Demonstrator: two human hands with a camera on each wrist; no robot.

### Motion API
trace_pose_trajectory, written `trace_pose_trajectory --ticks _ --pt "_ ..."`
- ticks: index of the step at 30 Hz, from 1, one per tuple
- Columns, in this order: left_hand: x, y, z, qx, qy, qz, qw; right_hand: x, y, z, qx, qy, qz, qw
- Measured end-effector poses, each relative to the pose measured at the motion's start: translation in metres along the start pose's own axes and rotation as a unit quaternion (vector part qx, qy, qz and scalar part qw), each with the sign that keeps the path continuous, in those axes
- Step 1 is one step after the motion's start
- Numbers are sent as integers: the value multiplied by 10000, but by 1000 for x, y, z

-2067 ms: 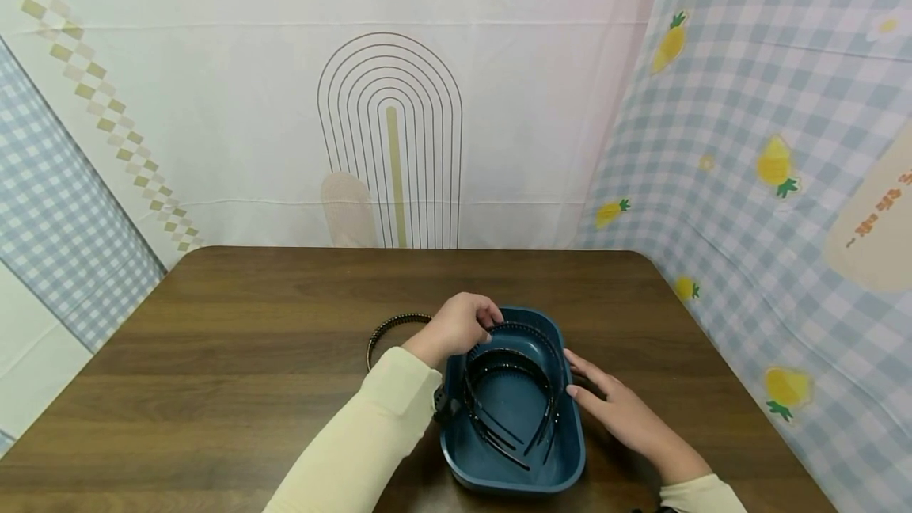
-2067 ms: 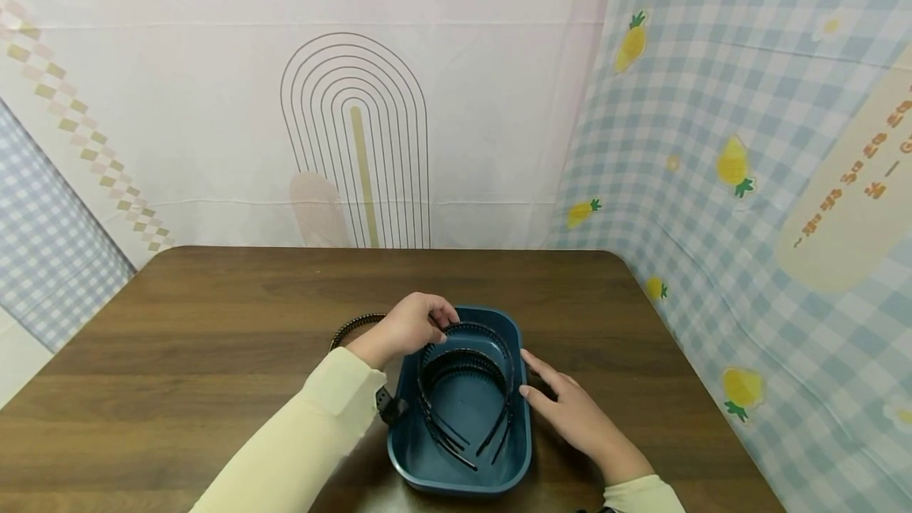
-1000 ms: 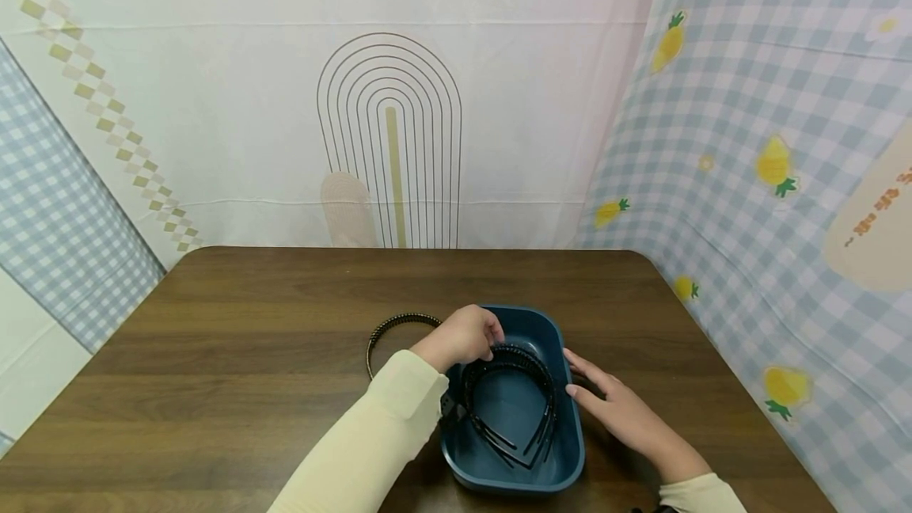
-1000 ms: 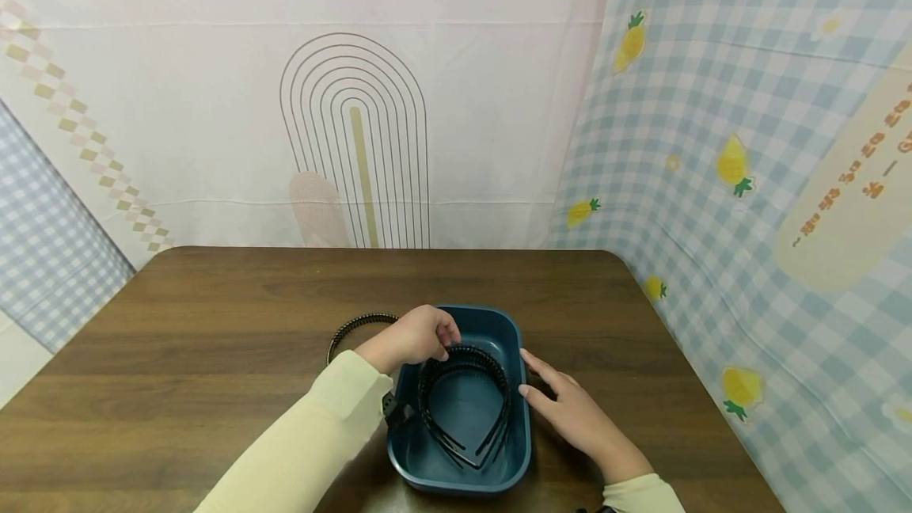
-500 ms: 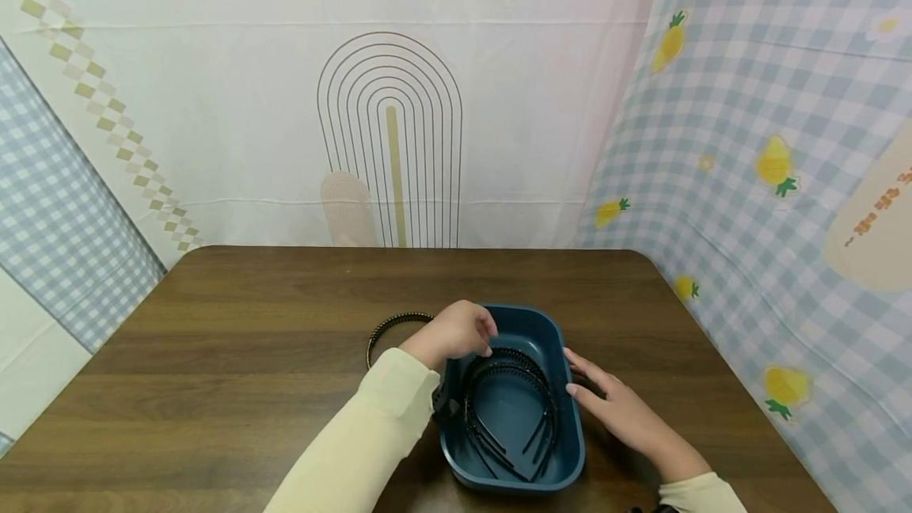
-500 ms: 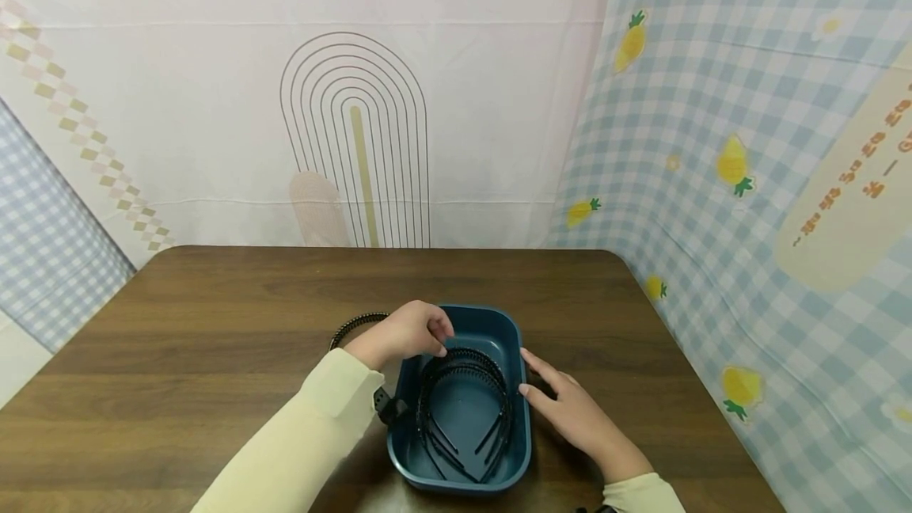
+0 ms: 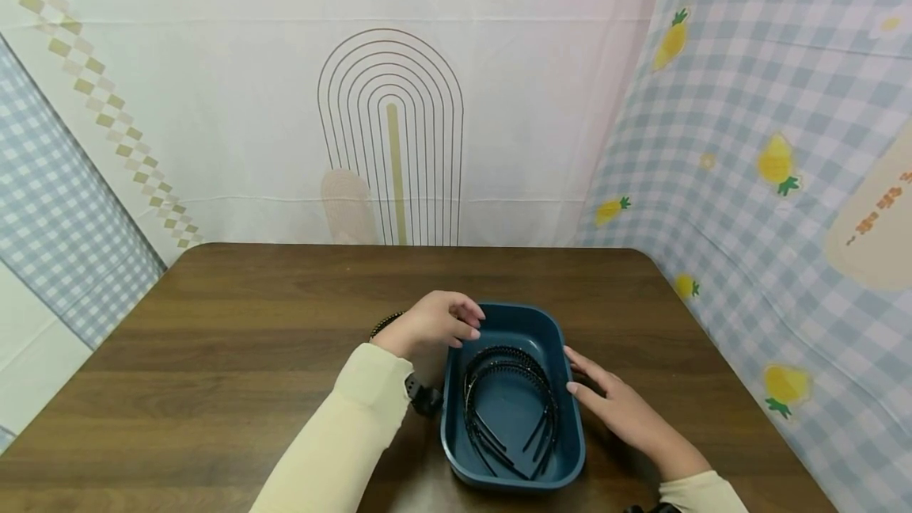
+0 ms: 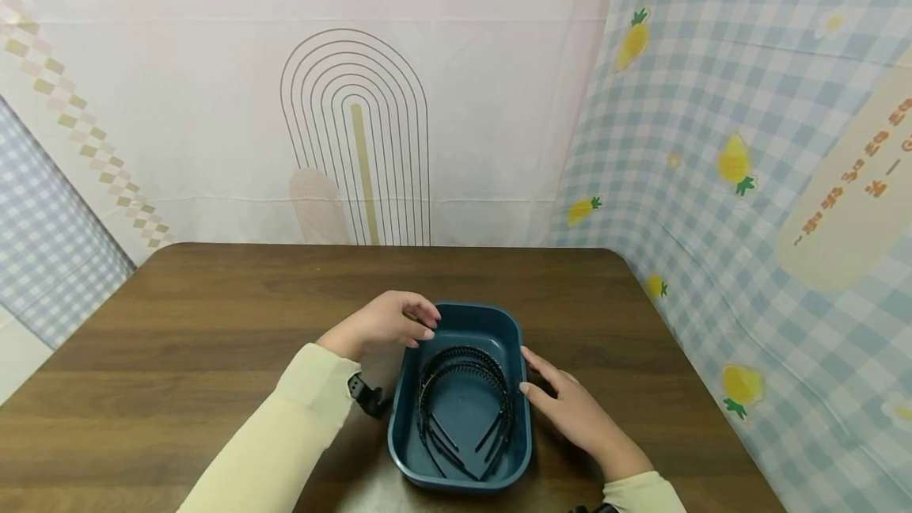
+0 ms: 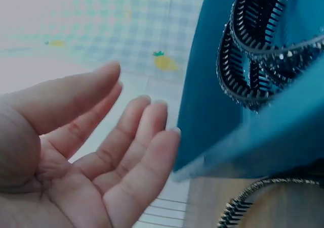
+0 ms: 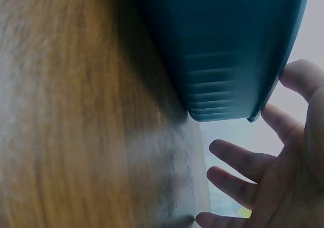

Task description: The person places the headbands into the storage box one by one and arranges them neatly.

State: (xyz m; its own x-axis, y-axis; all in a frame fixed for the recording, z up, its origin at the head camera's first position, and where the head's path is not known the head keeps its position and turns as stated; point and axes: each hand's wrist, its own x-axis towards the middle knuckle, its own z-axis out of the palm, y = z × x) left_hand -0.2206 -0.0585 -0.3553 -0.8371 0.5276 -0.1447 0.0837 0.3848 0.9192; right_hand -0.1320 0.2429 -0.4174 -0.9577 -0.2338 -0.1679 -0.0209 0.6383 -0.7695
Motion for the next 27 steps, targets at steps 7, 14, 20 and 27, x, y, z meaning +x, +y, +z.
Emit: trace_pose_trajectory --ticks 7,14,20,27 --pt "2 -19 -11 -912 60 94 9958 0 0 -1 8 -38 54 10000" --pt "-1 -27 -24 -1165 313 109 9926 -1 -1 -1 54 -61 74 9999" --pt "-4 -34 -35 -1116 546 119 9922 -1 0 0 54 -33 19 10000" --pt "-9 -46 -48 -635 835 57 9945 -1 0 -1 -18 -45 -6 10000"
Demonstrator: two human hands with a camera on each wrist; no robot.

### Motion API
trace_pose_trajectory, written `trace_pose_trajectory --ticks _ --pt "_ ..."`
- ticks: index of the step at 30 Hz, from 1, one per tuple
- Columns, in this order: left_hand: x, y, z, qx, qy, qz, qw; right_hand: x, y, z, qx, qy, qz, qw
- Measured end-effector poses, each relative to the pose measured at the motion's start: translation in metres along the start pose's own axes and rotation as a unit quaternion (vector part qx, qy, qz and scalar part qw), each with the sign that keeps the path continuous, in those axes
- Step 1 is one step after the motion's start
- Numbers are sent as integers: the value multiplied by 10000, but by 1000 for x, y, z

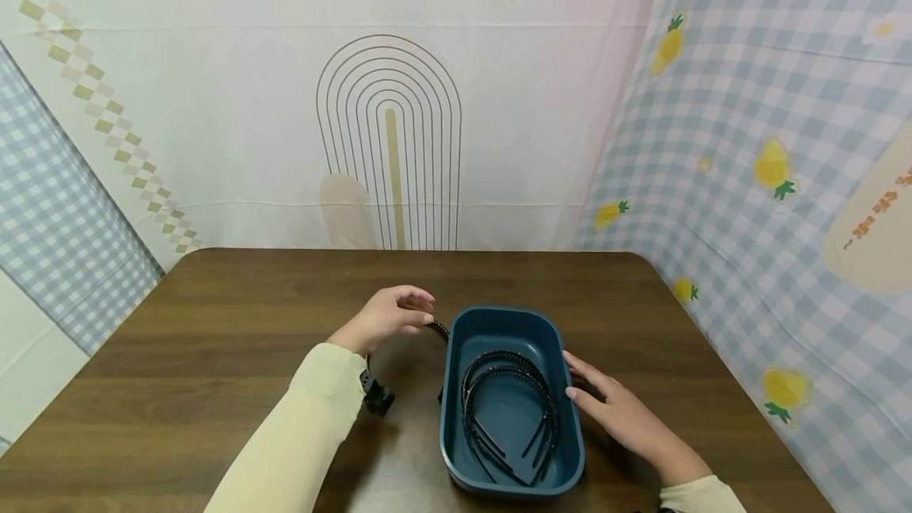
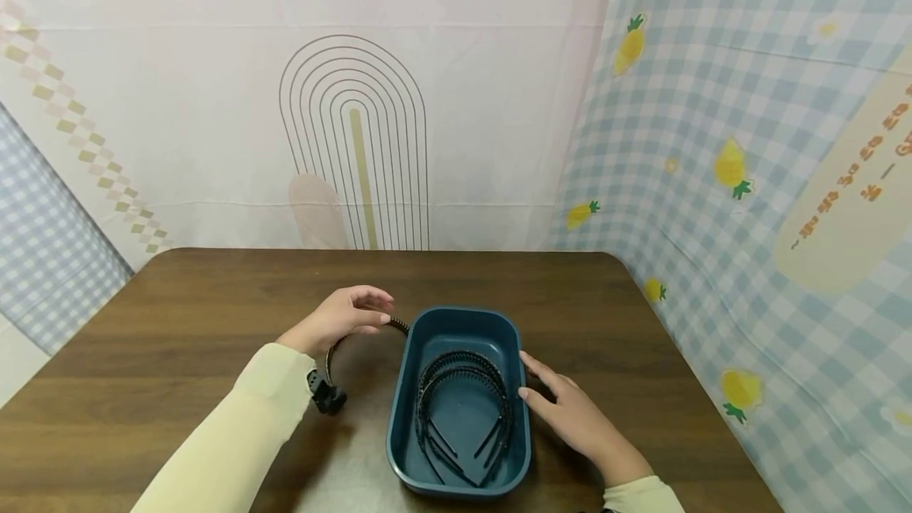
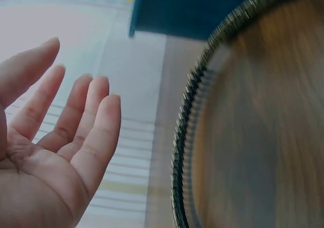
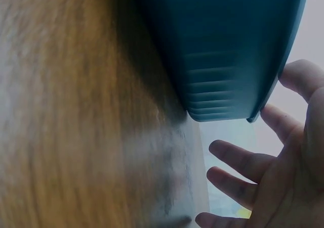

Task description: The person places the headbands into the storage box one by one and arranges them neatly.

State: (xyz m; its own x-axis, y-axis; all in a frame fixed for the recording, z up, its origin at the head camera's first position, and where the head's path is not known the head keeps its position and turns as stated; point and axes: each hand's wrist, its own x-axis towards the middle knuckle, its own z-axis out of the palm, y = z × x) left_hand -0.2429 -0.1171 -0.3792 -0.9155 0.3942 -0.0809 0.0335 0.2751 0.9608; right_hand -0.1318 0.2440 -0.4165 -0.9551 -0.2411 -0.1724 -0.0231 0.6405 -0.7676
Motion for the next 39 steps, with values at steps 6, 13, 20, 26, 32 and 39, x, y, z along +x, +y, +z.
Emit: trace_pose_trajectory --ticks 6,13,20,26,32,39 --pt "-1 -11 -11 264 285 -135 9992 0 1 0 -28 18 60 10000" --pt "4 -26 -22 548 602 -137 9966 0 2 1 11 52 18 10000" --pt "4 -32 -26 752 823 162 9936 0 2 2 27 79 6 10000" --pt "4 -33 -29 1167 914 207 9887 1 1 2 34 67 14 10000" --pt "5 -38 -32 1614 957 283 9818 1 0 2 3 82 50 10000" --pt "6 -40 -33 1738 956 244 9798 1 -1 2 4 81 113 9999"
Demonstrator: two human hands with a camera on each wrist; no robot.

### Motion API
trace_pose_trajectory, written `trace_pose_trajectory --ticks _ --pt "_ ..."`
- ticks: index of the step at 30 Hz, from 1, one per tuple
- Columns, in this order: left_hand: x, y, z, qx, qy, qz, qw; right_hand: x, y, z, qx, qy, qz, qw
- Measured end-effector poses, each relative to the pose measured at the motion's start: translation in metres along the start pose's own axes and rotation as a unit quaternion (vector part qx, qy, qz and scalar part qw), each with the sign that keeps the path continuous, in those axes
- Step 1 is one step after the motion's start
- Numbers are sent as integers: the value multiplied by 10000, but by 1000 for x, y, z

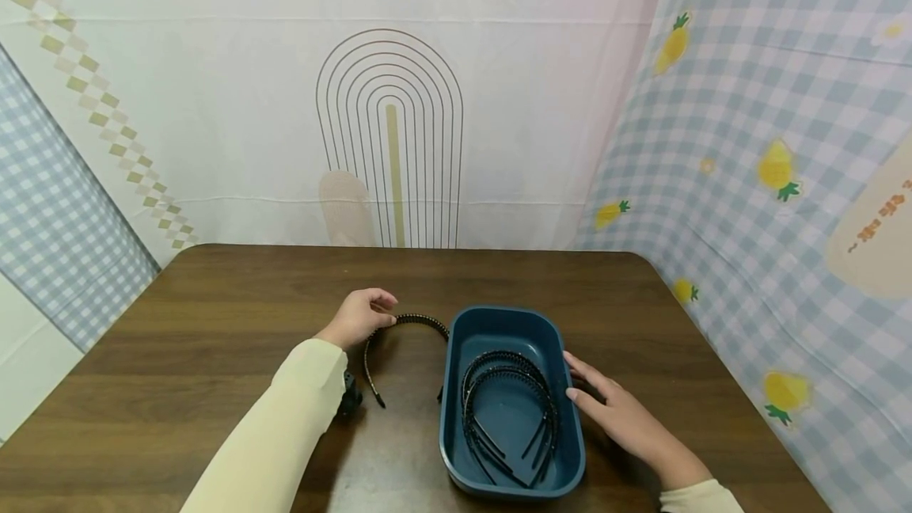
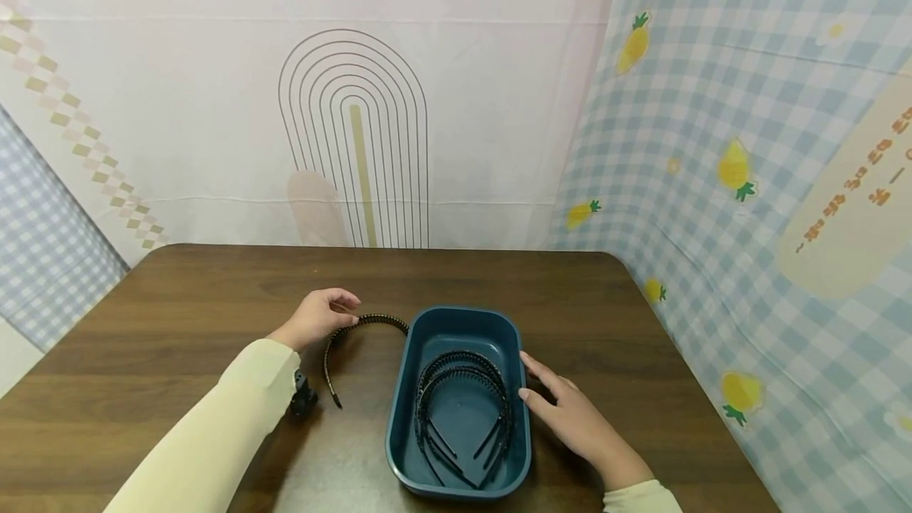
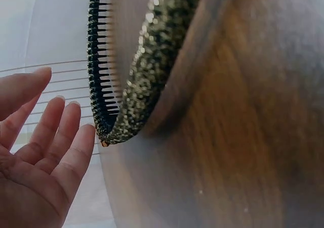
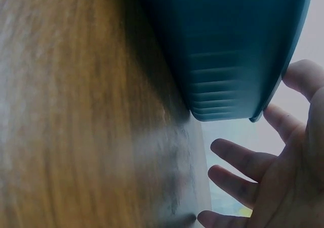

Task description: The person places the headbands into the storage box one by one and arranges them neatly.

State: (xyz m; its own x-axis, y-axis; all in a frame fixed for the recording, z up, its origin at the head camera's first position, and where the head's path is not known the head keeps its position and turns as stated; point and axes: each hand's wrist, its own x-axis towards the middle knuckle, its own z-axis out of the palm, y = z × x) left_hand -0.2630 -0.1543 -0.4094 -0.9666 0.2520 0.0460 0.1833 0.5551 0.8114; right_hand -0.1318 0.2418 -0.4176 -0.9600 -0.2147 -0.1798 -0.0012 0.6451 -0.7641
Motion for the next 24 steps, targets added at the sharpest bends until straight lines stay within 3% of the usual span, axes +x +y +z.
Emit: trace_pose_trajectory --ticks 11,20,24 --pt "3 -1 1 256 -90 -176 9995 0 0 0 4 11 -17 10000" --pt "7 -10 3 601 -141 161 9980 0 1 0 -32 12 -33 10000" --pt "9 -12 3 762 -192 101 9969 0 0 -1 -7 -7 -25 10000"
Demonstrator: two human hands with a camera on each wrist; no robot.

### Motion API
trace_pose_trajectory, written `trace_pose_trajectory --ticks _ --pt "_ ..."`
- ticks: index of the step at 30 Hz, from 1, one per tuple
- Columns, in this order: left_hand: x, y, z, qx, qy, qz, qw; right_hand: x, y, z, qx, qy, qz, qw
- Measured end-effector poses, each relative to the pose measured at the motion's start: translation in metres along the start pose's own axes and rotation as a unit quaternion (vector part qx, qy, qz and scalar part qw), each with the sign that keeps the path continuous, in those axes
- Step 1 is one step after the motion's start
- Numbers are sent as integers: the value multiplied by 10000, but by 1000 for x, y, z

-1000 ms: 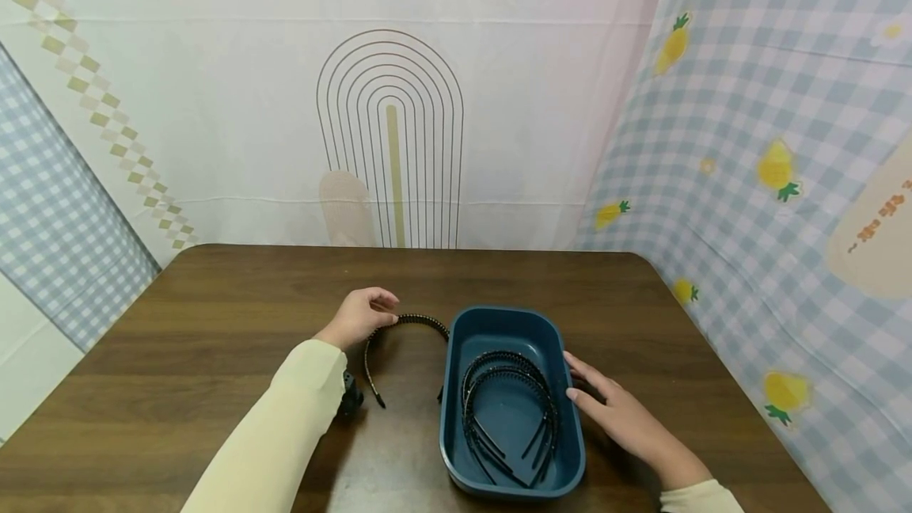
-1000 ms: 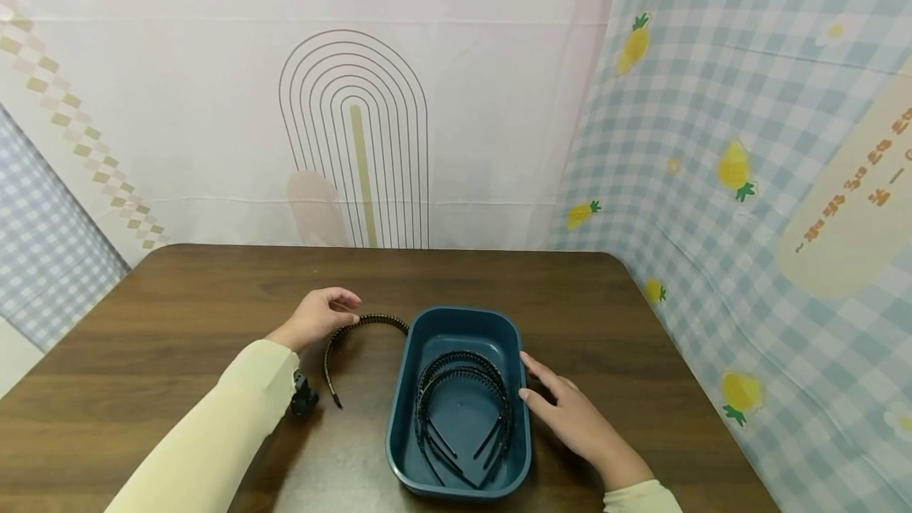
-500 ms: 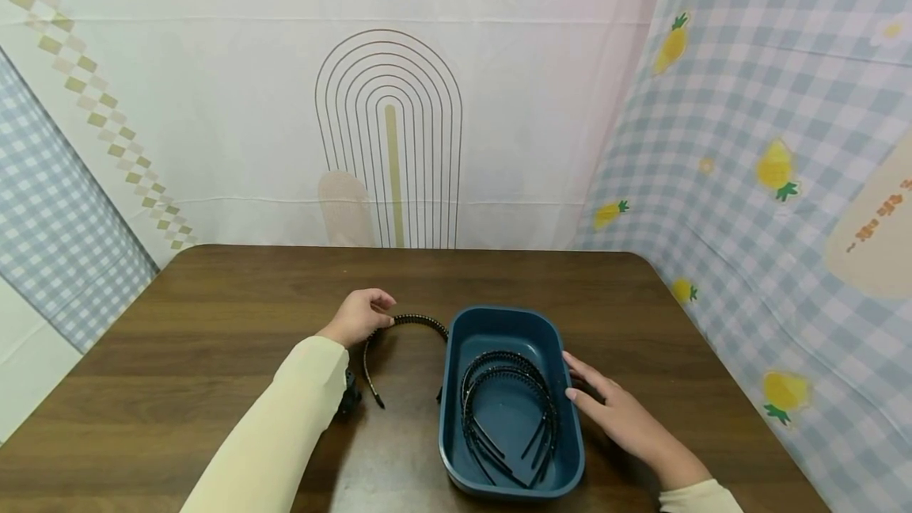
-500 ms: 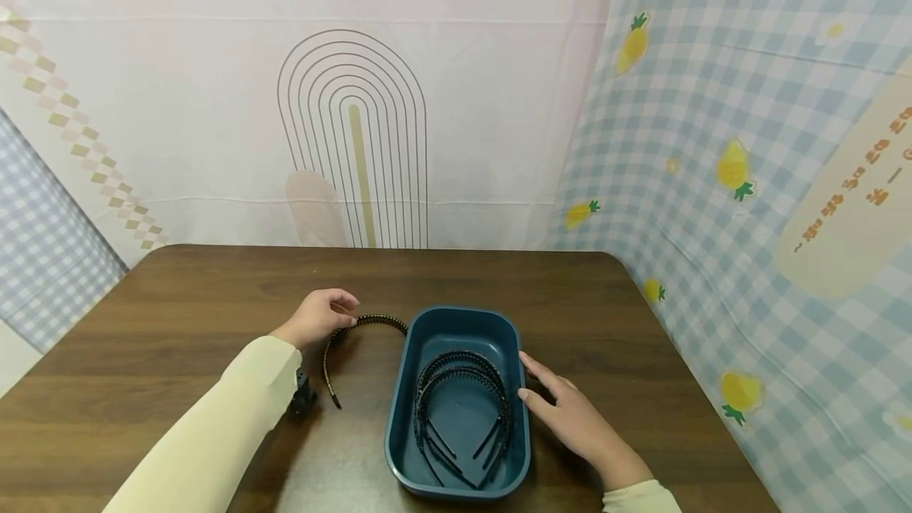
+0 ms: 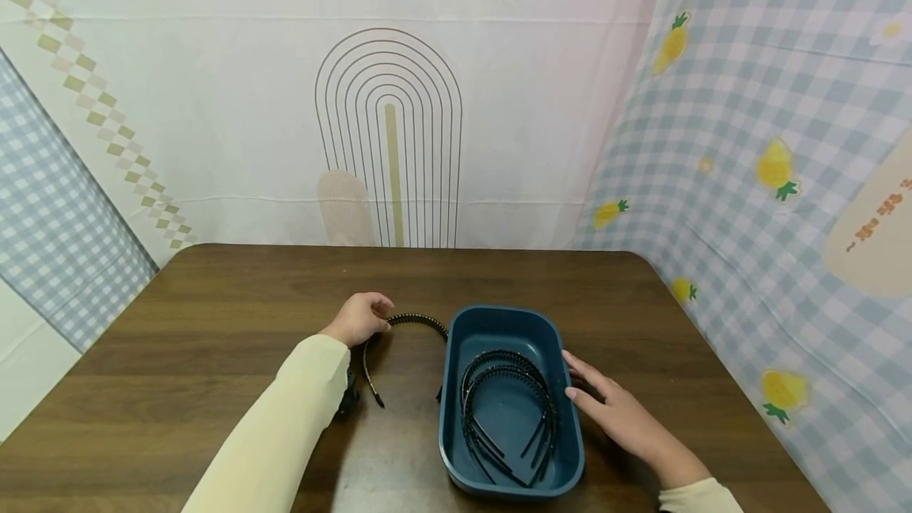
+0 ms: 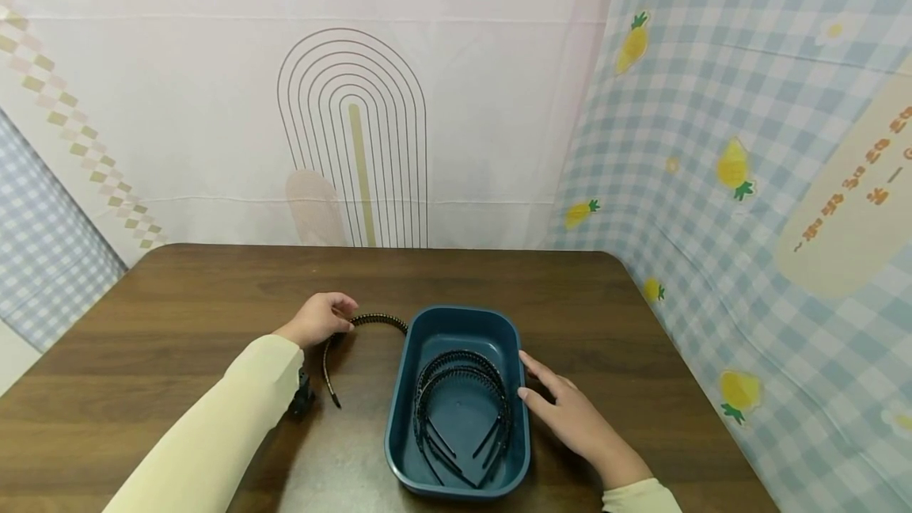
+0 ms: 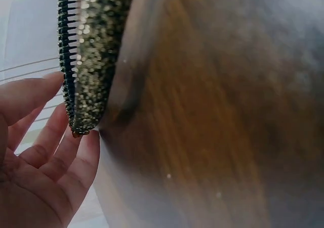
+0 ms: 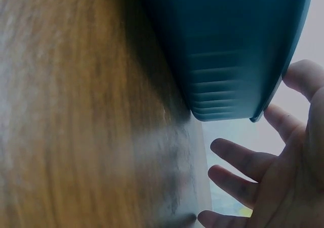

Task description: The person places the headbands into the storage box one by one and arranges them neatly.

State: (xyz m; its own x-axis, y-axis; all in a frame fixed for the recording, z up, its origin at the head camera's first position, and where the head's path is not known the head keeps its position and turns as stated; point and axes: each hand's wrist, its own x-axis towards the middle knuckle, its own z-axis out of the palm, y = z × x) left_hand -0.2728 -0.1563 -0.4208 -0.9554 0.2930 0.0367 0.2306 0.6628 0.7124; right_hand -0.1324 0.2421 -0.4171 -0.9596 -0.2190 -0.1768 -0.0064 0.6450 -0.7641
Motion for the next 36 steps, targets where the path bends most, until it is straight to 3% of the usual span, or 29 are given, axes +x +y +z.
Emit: trace_pose_trajectory --ticks 10,22,36 --pt "3 2 0 238 -318 -347 9986 -1 -1 0 -41 12 12 10000" --pt "8 0 3 559 -393 -267 9973 -1 0 0 -63 -3 37 10000" --pt "5 5 1 703 -527 -342 9955 -1 0 1 -14 48 -7 10000"
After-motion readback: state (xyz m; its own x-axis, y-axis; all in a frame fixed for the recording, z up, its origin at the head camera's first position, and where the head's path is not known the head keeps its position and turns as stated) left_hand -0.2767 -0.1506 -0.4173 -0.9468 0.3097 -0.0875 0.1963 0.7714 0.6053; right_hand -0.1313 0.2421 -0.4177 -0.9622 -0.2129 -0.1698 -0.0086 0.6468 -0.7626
